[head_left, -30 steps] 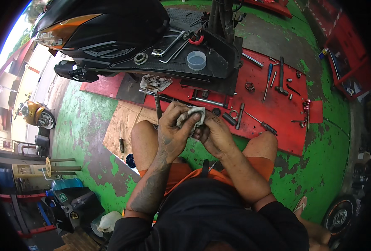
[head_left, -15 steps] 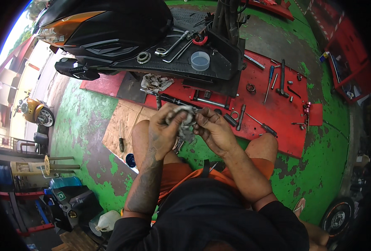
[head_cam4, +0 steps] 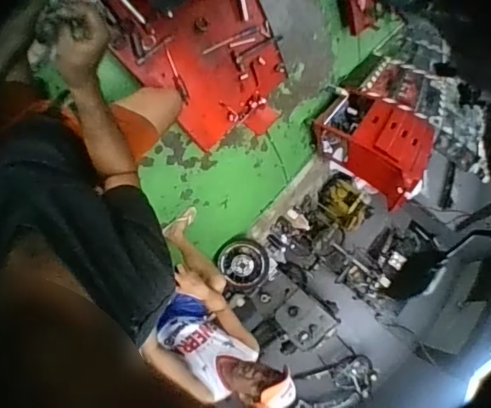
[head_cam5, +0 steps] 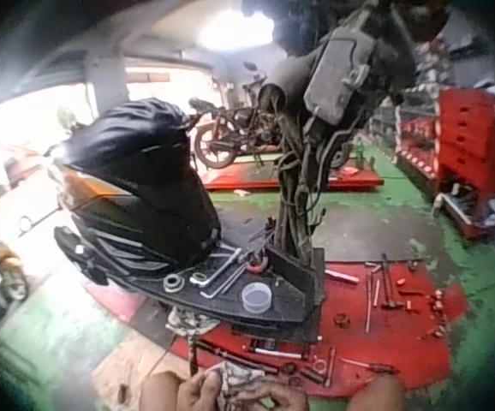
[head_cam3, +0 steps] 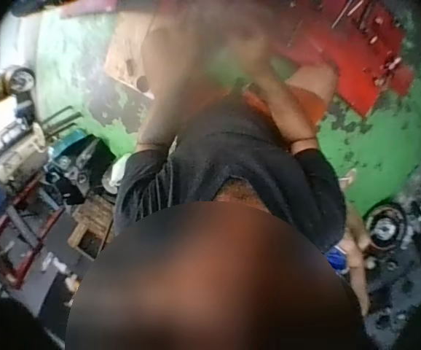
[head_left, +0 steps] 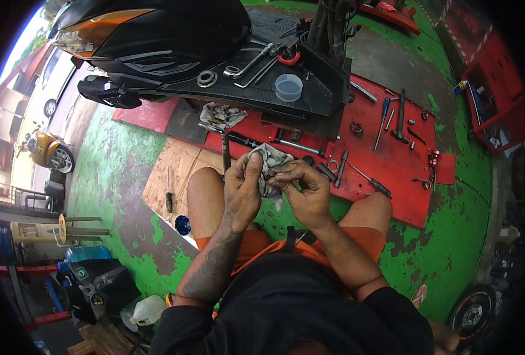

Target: Cleaning and reassembling motorcycle front fork components using grease and a rag.

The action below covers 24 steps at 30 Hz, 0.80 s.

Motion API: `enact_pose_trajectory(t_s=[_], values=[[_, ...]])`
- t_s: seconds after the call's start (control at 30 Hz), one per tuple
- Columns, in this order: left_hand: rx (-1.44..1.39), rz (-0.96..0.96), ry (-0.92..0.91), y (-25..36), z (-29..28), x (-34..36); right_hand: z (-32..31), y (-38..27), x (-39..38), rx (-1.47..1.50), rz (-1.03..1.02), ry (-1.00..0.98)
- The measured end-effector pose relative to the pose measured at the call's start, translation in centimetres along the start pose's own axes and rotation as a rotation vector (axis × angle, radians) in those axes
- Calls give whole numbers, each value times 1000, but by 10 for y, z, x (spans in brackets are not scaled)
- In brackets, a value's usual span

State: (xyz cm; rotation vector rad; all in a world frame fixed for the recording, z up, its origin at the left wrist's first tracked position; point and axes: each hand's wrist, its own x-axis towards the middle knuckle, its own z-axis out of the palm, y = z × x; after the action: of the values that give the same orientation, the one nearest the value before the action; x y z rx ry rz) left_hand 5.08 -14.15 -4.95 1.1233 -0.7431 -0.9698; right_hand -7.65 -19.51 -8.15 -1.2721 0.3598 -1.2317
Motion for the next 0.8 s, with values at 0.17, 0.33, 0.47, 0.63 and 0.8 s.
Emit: enact_pose_trajectory(t_s=[0.17, 0.33, 0.47, 0.63, 0.8], values=[[91, -171, 222, 40, 26, -2, -8, 2, 0, 32, -25, 25], [217, 83, -75, 21, -6, -12, -16, 1, 6, -198, -92, -92], [388, 221, -48, 12, -4, -7, -8, -10, 12, -404, -158, -124], [545, -1, 20, 54, 20, -10, -11, 10, 1, -133, 0, 9], [70, 113, -23, 9, -3, -2, 0, 3, 0, 220, 32, 77]])
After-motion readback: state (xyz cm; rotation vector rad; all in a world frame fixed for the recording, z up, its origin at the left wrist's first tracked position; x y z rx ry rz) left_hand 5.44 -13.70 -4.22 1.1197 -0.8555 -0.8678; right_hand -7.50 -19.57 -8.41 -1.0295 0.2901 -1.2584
